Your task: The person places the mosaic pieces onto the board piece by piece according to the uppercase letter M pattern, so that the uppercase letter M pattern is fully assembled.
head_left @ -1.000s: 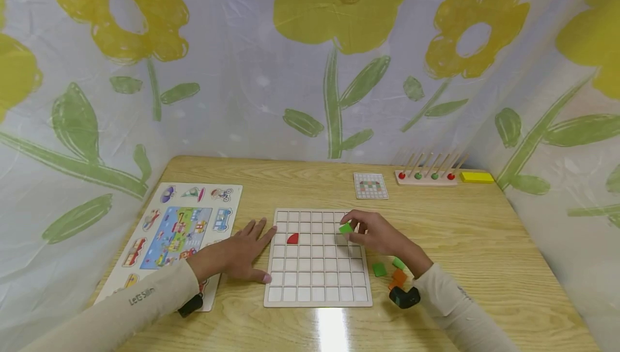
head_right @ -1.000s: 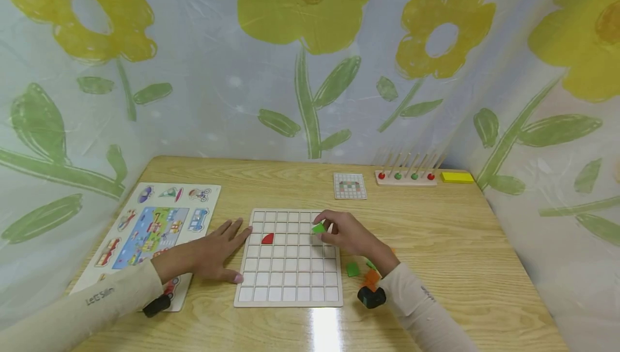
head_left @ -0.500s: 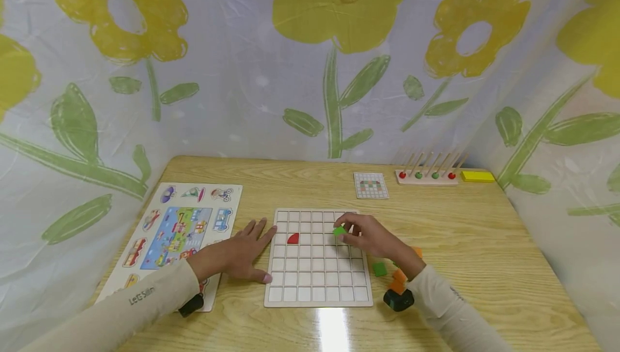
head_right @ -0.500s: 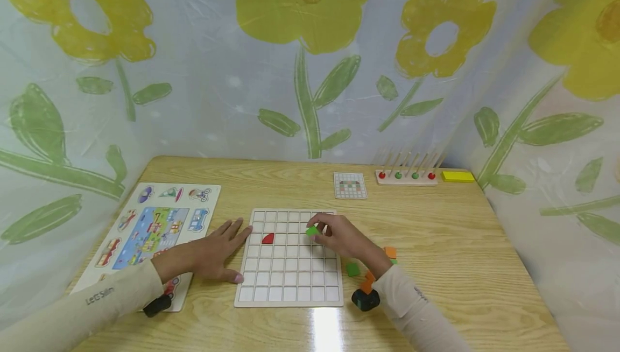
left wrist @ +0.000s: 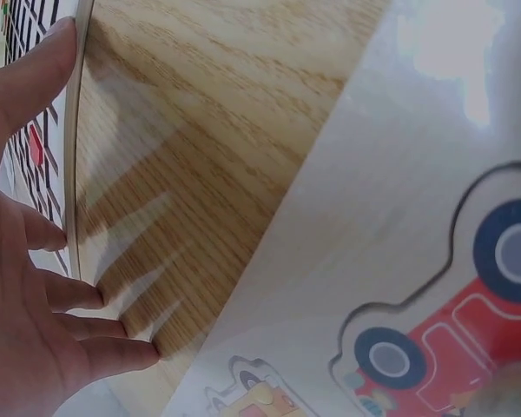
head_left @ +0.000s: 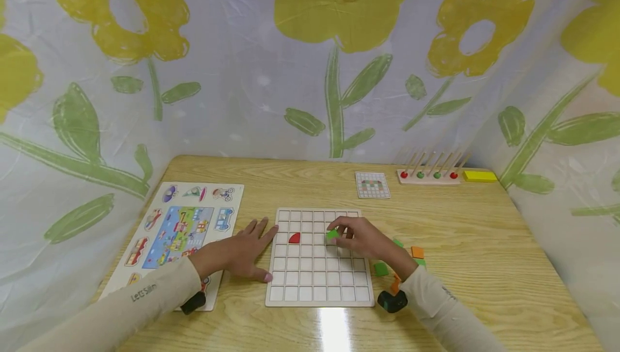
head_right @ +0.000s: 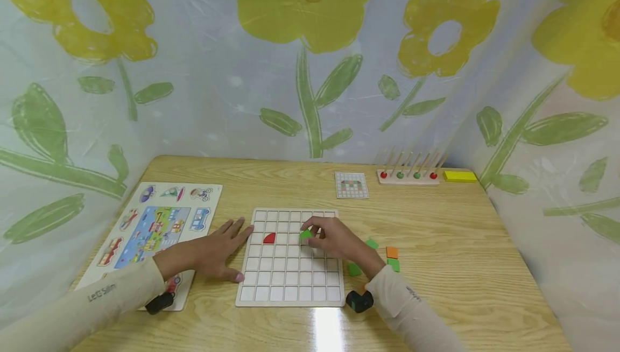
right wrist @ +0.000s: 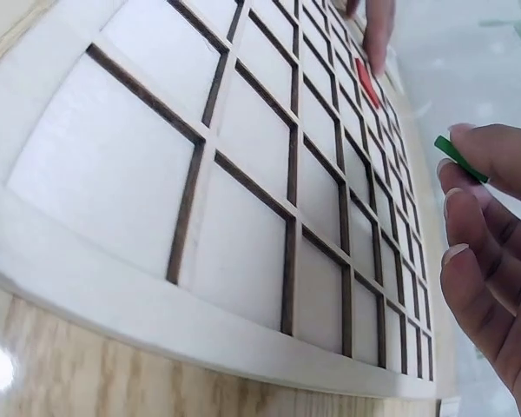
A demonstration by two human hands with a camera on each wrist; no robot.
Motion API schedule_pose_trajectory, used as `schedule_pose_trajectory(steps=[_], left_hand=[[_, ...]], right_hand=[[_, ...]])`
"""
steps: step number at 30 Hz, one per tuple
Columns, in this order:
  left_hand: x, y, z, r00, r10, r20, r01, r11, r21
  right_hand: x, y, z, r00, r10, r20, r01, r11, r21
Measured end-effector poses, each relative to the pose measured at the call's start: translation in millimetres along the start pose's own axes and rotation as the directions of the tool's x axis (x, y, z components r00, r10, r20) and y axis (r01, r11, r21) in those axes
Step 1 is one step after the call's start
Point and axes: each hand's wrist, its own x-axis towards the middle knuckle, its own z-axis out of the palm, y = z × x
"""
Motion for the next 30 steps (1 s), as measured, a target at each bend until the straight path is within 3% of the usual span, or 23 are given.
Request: schedule_pose_trajectory(steps=[16, 30], left_hand=[[0.0, 4.0, -0.7, 1.0, -0.021, 0.018, 0.021, 1.0, -0.015], [-1.6, 4.8, -1.0, 1.0, -0.018, 0.016, 0.018, 1.0, -0.025]], right_hand=[[5.1, -2, 7, 1.0, -0.029, 0.006, 0.029, 0.999, 0.019], [12.5, -2, 13, 0.999, 0.041, 0.023, -0.041, 0.999, 0.006]])
